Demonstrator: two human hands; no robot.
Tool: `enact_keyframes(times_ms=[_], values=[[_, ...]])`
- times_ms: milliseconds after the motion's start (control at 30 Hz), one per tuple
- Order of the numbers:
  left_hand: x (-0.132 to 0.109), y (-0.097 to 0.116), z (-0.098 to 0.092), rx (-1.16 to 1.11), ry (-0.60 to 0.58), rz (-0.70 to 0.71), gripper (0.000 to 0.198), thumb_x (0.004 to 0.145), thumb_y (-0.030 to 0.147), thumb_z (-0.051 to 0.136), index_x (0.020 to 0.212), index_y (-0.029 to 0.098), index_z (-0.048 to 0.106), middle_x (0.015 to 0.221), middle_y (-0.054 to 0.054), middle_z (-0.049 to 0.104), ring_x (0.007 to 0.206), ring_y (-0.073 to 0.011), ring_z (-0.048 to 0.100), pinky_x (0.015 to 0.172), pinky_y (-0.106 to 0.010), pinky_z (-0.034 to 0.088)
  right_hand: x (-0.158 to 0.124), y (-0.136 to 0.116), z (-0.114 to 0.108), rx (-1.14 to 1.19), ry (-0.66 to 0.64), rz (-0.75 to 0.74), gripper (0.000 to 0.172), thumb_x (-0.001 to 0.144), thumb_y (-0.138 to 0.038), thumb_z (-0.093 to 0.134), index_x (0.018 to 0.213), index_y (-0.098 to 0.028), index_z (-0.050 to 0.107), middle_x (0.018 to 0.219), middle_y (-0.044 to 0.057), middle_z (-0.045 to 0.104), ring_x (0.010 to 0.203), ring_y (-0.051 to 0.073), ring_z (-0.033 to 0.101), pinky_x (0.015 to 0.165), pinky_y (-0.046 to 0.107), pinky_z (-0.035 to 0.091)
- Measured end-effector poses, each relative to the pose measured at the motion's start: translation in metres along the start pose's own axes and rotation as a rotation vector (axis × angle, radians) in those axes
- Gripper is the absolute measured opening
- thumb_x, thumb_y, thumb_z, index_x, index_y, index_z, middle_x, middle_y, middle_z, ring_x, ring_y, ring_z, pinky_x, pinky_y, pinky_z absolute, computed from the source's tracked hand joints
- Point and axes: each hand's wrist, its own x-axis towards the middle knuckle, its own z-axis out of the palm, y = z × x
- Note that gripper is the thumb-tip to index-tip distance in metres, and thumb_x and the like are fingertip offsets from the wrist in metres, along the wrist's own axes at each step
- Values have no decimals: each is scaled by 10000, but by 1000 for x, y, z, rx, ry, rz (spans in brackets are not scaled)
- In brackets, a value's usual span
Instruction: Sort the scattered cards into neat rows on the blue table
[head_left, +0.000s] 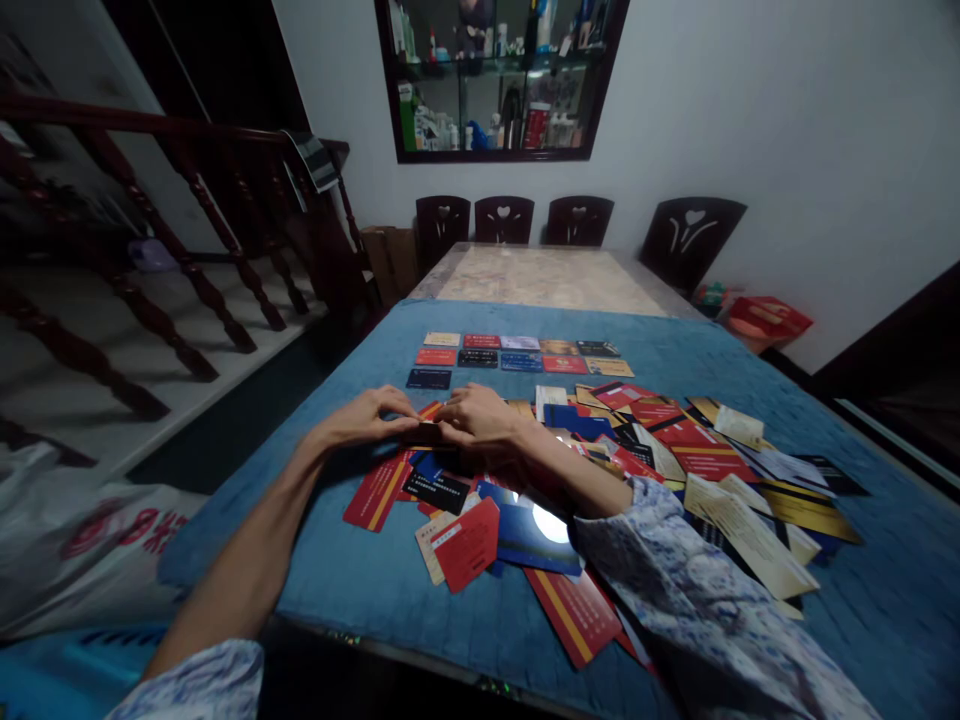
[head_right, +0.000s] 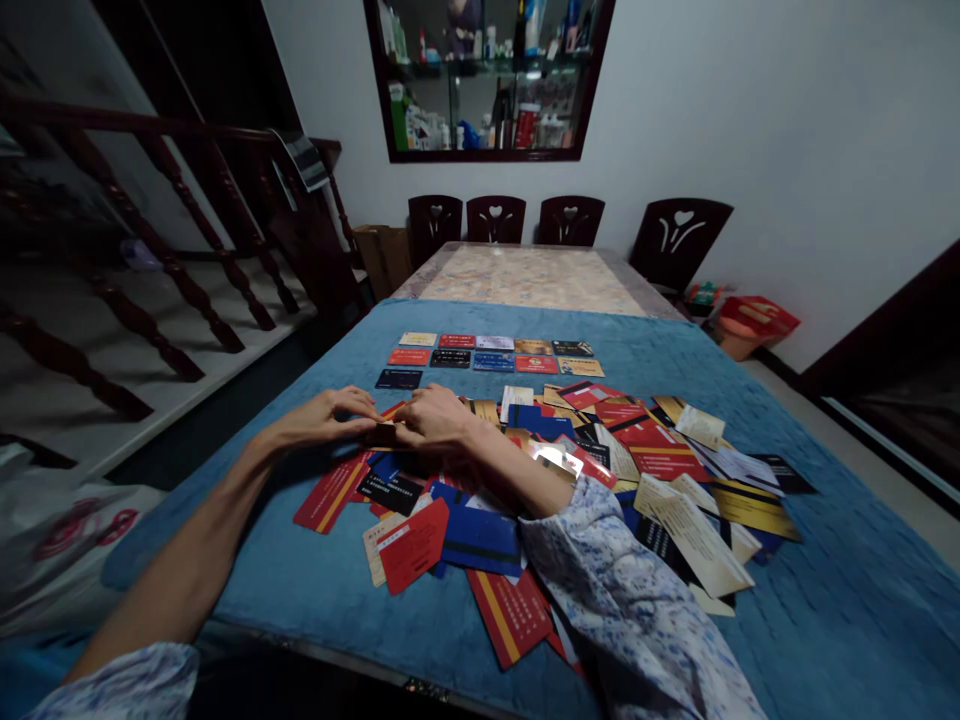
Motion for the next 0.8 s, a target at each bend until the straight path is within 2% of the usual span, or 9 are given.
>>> enact_keyframes(times_ms=[67, 233, 533, 700, 800], values=[[1, -3, 1, -10, 16, -2, 381, 916, 490, 530, 917, 212, 790, 977, -49, 765, 1033, -225, 629, 971, -334, 473, 1, 3, 2, -13, 8, -13, 319, 959, -293, 459, 931, -176, 754, 811, 73, 714, 749, 167, 537, 724, 307, 306], [1, -11, 3, -11, 71, -22, 346, 903, 411, 522, 995, 197, 779, 1000, -61, 758, 985, -208, 643, 943, -320, 498, 1, 4, -1, -22, 8, 19, 311, 945, -257, 489, 1117, -172, 734, 885, 95, 726, 787, 182, 556, 723, 306, 324], [4, -14, 9, -5, 122, -23, 338, 901, 306, 488, 1055, 192, 767, 995, -54, 733, 931, -189, 647, 904, -302, 514, 0, 1, -1, -32, -9, 138, 234, 937, -210, 544, 1103, -177, 706, 969, 94, 731, 867, 185, 585, 736, 299, 339], [6, -14, 12, 56, 175, -30, 335, 911, 310, 523, 1140, 216, 748, 1010, -51, 732, 949, -194, 647, 909, -314, 515, 2, 1, 7, -29, -3, 196, 292, 966, -227, 544, 1248, -208, 618, 1051, 97, 729, 918, 189, 618, 764, 298, 355], [7, -16, 14, 88, 186, -22, 331, 894, 253, 541, 1155, 217, 742, 1032, -57, 735, 961, -197, 656, 909, -318, 516, 3, 0, 11, -20, 21, 217, 354, 979, -234, 539, 1332, -206, 544, 1105, 113, 726, 955, 196, 628, 786, 303, 361]])
